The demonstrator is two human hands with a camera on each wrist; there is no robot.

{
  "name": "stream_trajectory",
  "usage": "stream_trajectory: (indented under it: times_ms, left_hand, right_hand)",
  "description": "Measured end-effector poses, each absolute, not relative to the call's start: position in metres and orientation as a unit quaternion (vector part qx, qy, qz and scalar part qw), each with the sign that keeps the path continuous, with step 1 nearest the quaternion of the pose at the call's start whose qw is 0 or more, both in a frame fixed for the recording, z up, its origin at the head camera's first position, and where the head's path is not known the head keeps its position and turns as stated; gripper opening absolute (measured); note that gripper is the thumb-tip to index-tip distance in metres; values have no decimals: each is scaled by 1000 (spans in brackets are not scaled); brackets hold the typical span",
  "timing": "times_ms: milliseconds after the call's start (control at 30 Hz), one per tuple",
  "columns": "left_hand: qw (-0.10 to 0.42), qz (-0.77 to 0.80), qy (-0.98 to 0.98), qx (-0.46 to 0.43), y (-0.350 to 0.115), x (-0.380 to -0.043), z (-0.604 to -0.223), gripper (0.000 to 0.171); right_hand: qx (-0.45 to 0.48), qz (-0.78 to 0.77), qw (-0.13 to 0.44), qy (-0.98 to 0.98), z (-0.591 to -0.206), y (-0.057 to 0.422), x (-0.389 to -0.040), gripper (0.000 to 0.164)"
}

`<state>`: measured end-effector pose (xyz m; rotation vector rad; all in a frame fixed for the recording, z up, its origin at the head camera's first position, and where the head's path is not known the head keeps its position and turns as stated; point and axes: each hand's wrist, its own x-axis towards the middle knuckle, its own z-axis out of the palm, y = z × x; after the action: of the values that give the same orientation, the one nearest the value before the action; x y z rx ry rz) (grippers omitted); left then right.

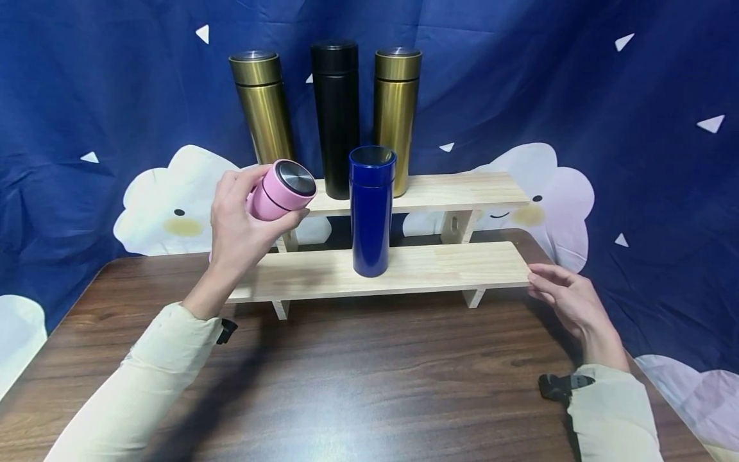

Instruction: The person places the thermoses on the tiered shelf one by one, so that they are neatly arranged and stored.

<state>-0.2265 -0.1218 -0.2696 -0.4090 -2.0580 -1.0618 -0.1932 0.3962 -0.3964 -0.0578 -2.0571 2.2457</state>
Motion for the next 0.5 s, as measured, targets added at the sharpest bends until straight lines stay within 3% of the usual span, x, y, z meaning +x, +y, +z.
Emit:
stream_trajectory:
  times_ms: [500]
  left_hand:
    - [359, -466, -795, -148, -102, -230, -261, 64]
  right_hand:
    - [-22, 733, 47, -678, -396, 396, -193, 17]
